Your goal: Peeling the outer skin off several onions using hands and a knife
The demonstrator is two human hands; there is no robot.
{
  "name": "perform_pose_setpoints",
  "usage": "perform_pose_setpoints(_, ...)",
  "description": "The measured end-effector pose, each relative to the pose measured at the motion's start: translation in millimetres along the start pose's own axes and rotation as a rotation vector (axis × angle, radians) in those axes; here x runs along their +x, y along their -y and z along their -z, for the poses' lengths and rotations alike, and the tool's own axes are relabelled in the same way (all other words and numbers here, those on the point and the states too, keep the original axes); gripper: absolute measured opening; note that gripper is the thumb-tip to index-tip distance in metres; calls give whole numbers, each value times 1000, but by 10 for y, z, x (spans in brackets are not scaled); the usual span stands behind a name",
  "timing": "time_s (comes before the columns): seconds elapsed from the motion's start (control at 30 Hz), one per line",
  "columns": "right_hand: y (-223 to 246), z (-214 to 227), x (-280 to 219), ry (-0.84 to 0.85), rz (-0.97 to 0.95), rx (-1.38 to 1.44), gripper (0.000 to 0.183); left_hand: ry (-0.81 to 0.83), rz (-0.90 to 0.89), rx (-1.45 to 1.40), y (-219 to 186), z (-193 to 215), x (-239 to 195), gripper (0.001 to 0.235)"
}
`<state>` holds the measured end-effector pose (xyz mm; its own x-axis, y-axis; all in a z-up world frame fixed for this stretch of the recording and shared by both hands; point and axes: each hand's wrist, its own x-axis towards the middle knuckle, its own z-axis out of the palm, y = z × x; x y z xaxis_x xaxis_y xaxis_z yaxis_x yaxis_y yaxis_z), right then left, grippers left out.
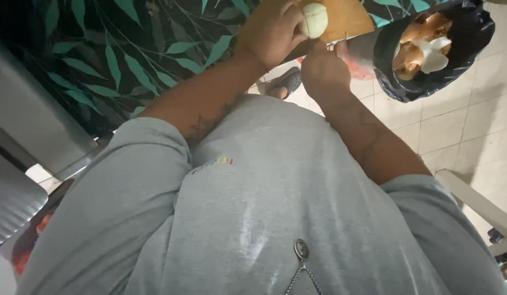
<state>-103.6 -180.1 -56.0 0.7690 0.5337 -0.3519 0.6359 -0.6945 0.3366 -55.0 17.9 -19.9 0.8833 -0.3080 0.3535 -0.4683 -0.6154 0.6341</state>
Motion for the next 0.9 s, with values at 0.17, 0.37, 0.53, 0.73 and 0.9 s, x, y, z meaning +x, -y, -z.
perform_pose_setpoints(0.17,-36,-3,41,149,-169,540,18,185,140,76,-72,61,87,60)
perform_pose_setpoints(0.37,-351,154,-220,-151,42,467,9,200,254,-7,-147,122,207,19)
perform_pose_setpoints(0.53,-826,543,-502,370,-415,1442,26,277,224,179,-141,-140,240,80)
perform_pose_setpoints(0.73,-893,181,-578,265,-120,1025,61,303,349,152,-168,-300,348,63)
perform_pose_setpoints(0.9,-714,-145,-245,-105,130,597,88,258,281,228,-138,-332,342,58)
